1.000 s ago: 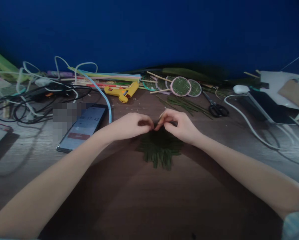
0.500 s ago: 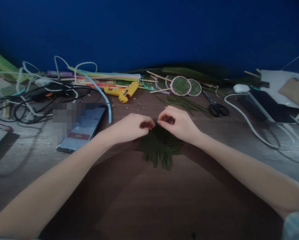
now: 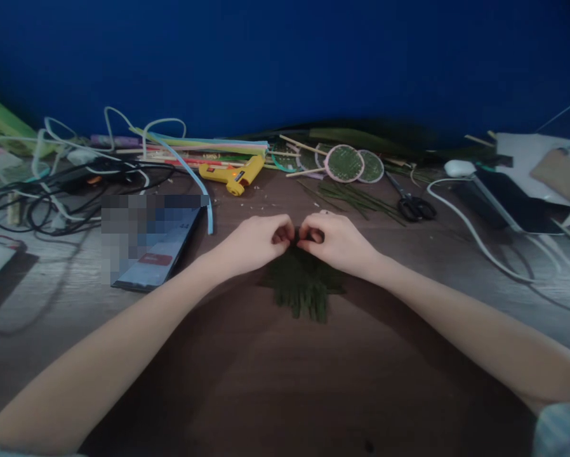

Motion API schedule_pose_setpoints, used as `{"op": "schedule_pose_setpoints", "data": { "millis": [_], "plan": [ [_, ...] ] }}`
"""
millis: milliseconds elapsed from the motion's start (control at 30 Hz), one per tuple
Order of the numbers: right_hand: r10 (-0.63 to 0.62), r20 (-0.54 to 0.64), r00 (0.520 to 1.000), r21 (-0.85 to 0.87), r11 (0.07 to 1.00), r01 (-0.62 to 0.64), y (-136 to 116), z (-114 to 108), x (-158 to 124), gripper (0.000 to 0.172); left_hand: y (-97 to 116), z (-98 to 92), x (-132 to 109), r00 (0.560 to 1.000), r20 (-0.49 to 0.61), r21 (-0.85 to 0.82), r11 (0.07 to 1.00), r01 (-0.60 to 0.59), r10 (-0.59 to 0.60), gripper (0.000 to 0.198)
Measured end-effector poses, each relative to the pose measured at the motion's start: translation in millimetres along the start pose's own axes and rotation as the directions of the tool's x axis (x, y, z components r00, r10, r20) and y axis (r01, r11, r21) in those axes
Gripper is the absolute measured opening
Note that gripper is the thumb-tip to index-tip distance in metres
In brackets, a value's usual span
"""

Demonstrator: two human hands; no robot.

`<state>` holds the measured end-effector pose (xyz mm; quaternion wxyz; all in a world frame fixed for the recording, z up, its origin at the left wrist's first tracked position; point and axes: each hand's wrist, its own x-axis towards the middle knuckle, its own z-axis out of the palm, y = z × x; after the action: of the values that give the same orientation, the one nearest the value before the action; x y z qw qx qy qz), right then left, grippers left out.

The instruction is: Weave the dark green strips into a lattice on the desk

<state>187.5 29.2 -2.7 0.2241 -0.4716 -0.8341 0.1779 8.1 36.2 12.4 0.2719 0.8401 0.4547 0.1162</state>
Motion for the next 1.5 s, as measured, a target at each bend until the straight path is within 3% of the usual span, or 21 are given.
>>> {"op": "schedule_pose_setpoints", "data": {
  "millis": [233,467,733,1100,1333,1500],
  "plan": [
    [-0.122,0.003,0.992,0.052,0.991,0.122,3.1,-1.3,0.6,0.004,-1.6,2.4,2.5,0.999,-0.035,0.119,0.992,-0.034,0.038,0.006],
    [-0.052,0.003,0.999,0.169,0.984,0.051,2.6,3.2,1.7,0.008,-1.5,0.5,4.7,0.999,0.001,0.134,0.99,-0.039,0.04,0.012],
    [-0.058,0.03,0.998,0.1,0.994,0.055,4.4,5.6,0.3,0.009,0.2,0.9,3.7,1.0,-0.021,0.122,0.993,-0.007,0.01,0.013],
    [0.027,0.011,1.0,0.051,0.998,-0.028,0.1,11.0,0.1,0.015,0.1,1.7,2.7,1.0,-0.02,0.133,0.991,-0.001,0.004,0.012],
    [0.079,0.019,0.997,0.055,0.995,-0.08,-0.1,11.9,0.1,0.011,-1.4,2.5,0.8,0.999,-0.036,0.02,0.999,0.028,-0.027,0.017],
    [0.076,-0.023,0.997,0.04,0.996,-0.075,1.0,13.4,-0.8,0.011,-1.4,-5.3,0.2,0.999,0.042,-0.047,0.998,0.028,-0.026,0.018]
  ]
}}
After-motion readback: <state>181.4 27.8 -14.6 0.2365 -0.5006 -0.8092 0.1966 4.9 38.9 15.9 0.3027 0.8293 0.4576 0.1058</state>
